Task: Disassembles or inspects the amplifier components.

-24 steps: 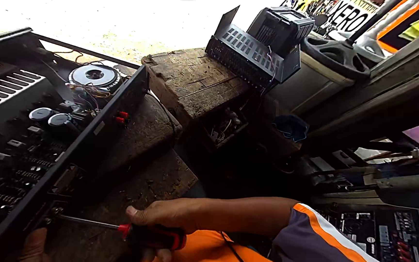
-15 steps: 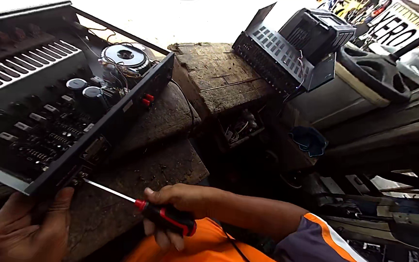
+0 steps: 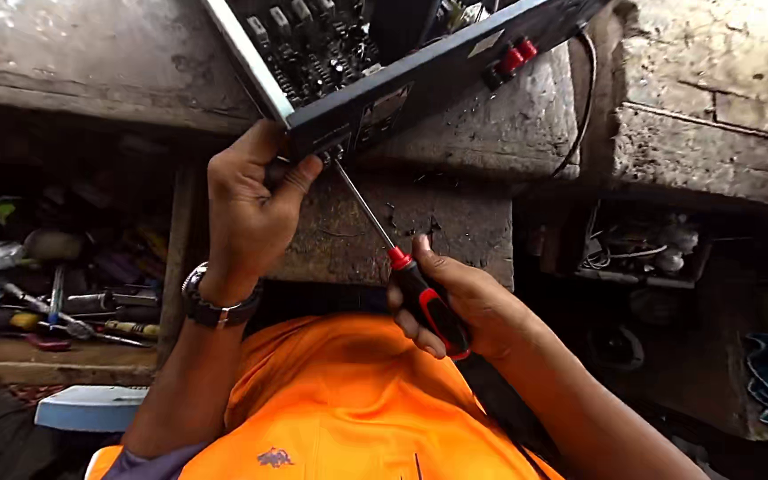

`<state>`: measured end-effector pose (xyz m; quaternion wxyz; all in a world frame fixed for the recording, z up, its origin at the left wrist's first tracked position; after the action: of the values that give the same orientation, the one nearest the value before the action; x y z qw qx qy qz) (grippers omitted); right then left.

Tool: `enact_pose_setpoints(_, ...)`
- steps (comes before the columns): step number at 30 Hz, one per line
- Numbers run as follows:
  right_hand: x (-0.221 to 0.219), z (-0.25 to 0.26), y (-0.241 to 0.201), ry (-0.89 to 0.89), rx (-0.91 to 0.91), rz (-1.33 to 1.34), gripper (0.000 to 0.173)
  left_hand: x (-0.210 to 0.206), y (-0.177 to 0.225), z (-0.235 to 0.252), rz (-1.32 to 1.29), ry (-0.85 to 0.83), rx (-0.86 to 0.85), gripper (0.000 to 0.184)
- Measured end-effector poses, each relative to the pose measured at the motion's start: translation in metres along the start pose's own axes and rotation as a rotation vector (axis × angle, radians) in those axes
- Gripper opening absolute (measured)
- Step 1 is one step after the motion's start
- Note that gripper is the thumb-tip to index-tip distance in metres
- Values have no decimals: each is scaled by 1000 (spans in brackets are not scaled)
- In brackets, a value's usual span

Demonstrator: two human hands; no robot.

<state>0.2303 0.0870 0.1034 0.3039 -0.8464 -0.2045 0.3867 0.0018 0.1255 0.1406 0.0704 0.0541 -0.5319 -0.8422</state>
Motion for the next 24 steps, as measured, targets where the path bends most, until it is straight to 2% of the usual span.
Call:
enact_pose_setpoints(1,1,-1,0,8,14,17,72,-1,1,1,-3,-3,-2,22)
enact_pose_setpoints(4,4,-5,-5,60,85,14,41,-2,3,2,-19,-6,3,20)
enact_pose_setpoints(5,3,-5,-6,58,90,31,36,-2,3,2,-20,-6,10,20)
enact_pose_setpoints(6,2,-4,-5,23,82,49,40,-2,4,2,-18,-6,15,19)
enact_pose_setpoints(9,-2,-2,-5,-137,62,45,69,-2,4,3,-37,-15,16,20)
enact_pose_setpoints(12,-1,-2,-3,-138,84,11,75,-2,3,3,-36,-27,24,21)
enact_pose_setpoints(14,1,-5,-3,-62,90,-1,65,-1,2,3,-17,-30,29,20)
enact_pose_setpoints(16,2,-6,-7,56,103,-24,41,-1,2,3,-25,-25,31,21)
enact_pose_setpoints(17,3,-5,-8,70,108,-15,37,-1,1,3,-24,-23,28,22)
enact_pose_setpoints(18,3,-4,-8,41,105,-3,38,-1,1,3,-21,-23,26,22)
enact_pose_setpoints(22,1,0,-3,-142,63,44,68,-1,0,3,-24,-28,35,23)
enact_pose_setpoints(24,2,0,-3,-119,68,5,75,-1,1,3,-19,-29,39,23)
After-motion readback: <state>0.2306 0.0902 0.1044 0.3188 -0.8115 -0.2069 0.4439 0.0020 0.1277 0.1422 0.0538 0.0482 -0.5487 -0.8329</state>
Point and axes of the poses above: each hand's wrist, its own z-axis towards the middle knuckle, its own x-axis out of the back of the hand, y = z × x, the point moved 6 cm from there along z, towards the middle knuckle, and after that the axes turned 9 degrees about -z, right-handed, at the moved point
